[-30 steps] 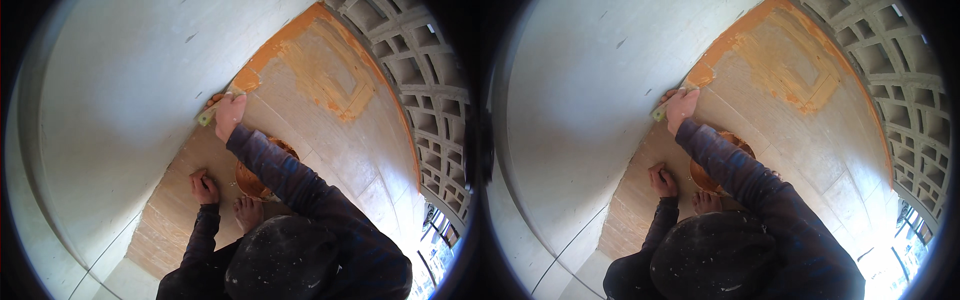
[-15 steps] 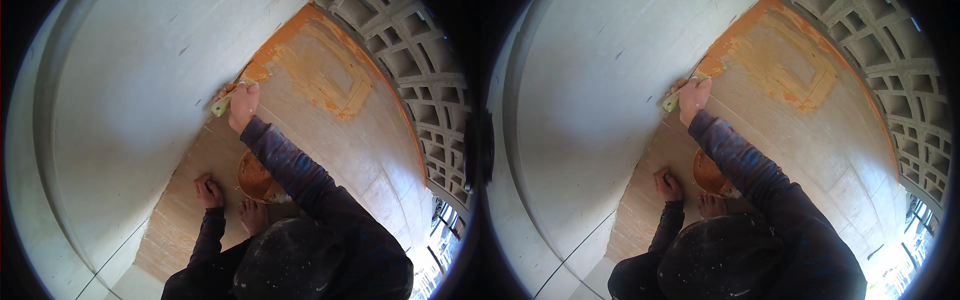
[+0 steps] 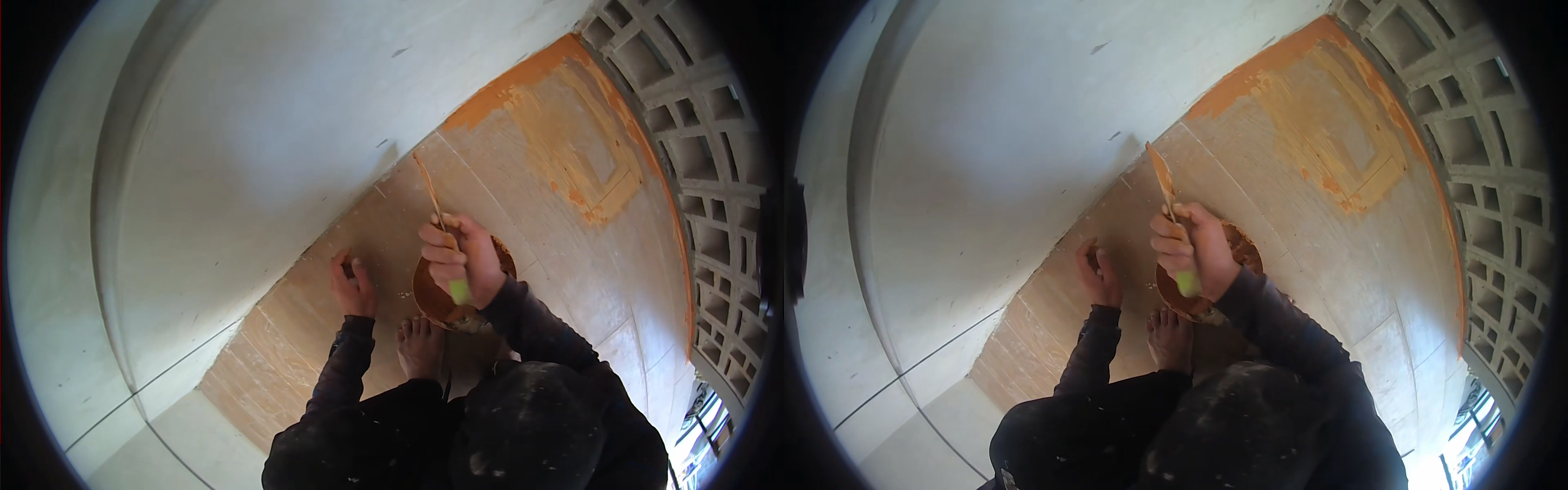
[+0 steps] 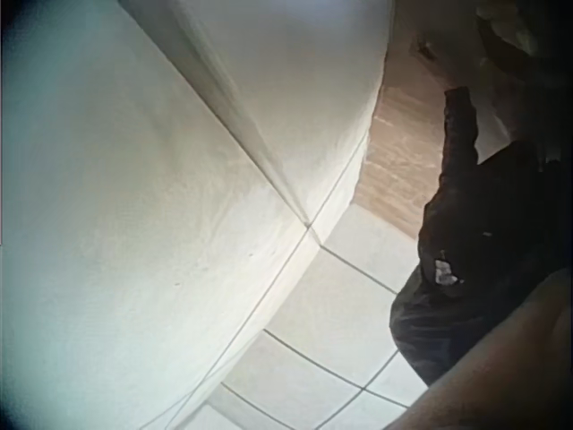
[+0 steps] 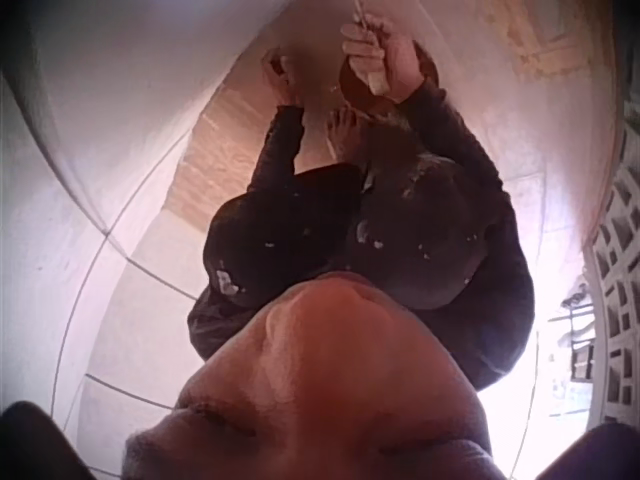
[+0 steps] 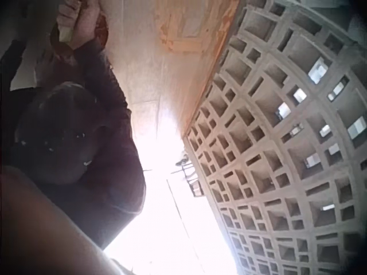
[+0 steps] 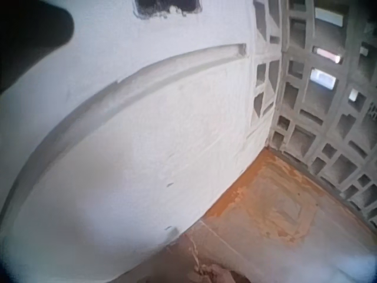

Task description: The person applies brown grout to the joint between floor tiles and a wall using a putty knife. They scoop the material from a small container and spread it along the seam, smoothing parts of the application by hand.

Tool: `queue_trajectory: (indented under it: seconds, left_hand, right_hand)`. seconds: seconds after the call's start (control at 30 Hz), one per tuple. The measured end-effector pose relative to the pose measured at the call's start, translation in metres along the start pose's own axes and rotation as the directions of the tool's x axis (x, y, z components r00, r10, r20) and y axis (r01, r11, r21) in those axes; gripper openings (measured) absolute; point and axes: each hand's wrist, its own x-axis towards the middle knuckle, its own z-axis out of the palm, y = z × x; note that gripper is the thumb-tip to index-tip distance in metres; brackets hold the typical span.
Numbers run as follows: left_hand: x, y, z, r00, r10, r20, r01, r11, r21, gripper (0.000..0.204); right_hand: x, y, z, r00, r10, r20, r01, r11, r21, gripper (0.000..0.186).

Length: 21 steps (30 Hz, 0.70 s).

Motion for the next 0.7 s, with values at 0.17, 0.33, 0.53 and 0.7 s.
queue_trajectory:
  seconds: [0.17,0.33,0.53,0.7]
  left_hand:
    - [0.047,0.099,-0.007,0.999,0.006,-0.049,-0.019,0.965,-0.261,0.026]
    - [0.069,0.162,-0.010,0.931,0.356,0.077,-0.326,0.909,-0.260,0.015]
    - [0.058,0.171,-0.011,0.936,0.347,0.067,-0.315,0.906,-0.283,0.017]
    - [0.028,0.121,0.001,0.964,0.096,0.250,-0.049,0.981,-0.188,0.027]
  right_hand:
    - [-0.040,0.000,0.000,0.960,0.201,0.192,-0.215,0.975,0.054,0.016]
    - [-0.061,0.011,0.012,0.927,0.276,0.253,-0.297,0.954,0.047,0.013]
    - [-0.091,0.013,0.037,0.985,0.171,-0.033,-0.172,0.929,-0.329,0.014]
    - [-0.159,-0.035,0.049,0.844,-0.467,-0.262,-0.159,0.248,-0.956,0.011]
